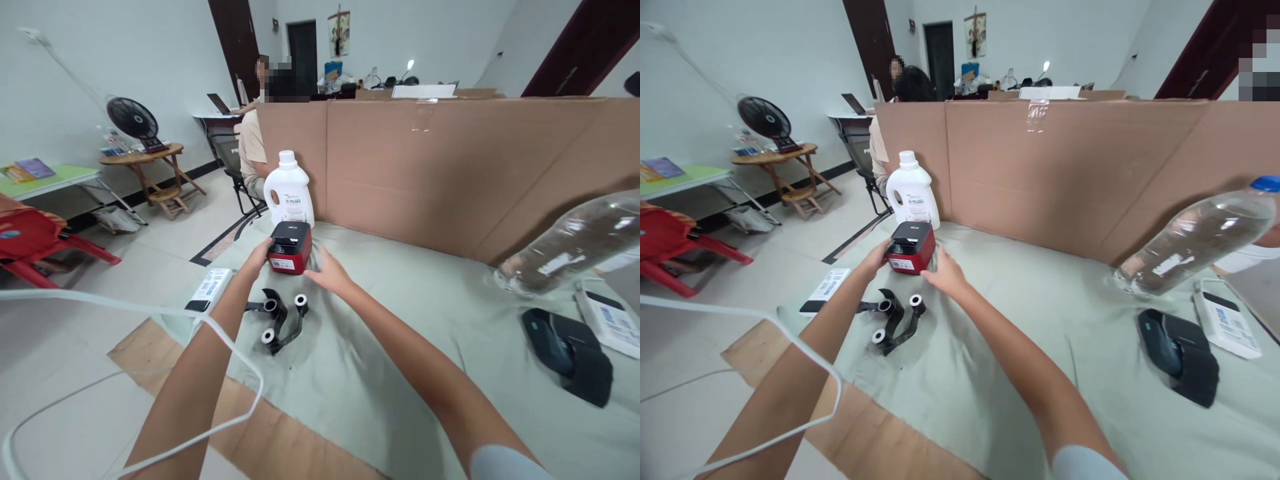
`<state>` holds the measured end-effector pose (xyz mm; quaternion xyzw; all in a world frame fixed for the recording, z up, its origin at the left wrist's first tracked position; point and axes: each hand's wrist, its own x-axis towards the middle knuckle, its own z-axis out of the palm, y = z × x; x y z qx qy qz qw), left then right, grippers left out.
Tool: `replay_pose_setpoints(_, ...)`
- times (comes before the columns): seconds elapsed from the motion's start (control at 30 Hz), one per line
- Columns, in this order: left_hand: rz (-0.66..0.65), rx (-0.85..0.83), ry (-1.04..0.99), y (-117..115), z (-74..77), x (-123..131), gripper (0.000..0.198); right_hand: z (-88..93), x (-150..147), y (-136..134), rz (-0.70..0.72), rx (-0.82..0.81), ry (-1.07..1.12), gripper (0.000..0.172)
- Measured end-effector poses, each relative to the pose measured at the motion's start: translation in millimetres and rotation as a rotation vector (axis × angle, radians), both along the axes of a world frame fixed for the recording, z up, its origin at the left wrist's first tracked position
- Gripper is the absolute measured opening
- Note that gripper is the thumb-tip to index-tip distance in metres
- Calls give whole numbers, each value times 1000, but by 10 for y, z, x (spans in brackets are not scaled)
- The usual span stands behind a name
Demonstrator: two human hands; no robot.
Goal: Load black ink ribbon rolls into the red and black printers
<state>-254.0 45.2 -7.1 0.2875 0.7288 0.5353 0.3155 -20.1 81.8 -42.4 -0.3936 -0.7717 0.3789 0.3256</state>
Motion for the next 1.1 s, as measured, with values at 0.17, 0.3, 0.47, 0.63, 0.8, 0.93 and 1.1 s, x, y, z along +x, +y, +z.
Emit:
replay_pose_setpoints(0.17,80,387,602,-637,196,555,47,33,2171,-271,-410,254,-134,76)
replay_pose_setpoints(0.3,-447,463,797,-1084,-154,1483,38,22,3884,-439,-1063,293,-384,87)
replay_pose_setpoints(0.47,-1259,390,910,-1116,-694,2291,45,-47,4646,-448,-1333,-127,-554,111)
replay_pose_setpoints(0.63,-1362,253,1094,-1151,-756,2261,60,121,4549,-508,-1218,-277,-642,98)
replay_pose_setpoints(0.8,-1362,220,1188,-1249,-770,2196,65,454,3958,-634,-1031,-355,-852,82)
replay_pose_setpoints(0.93,-1355,224,1179,-1258,-786,2229,65,628,3071,-650,-864,-313,-911,83)
replay_pose_setpoints(1.1,-1347,265,1127,-1290,-776,2200,67,657,1967,-561,-706,-291,-956,85)
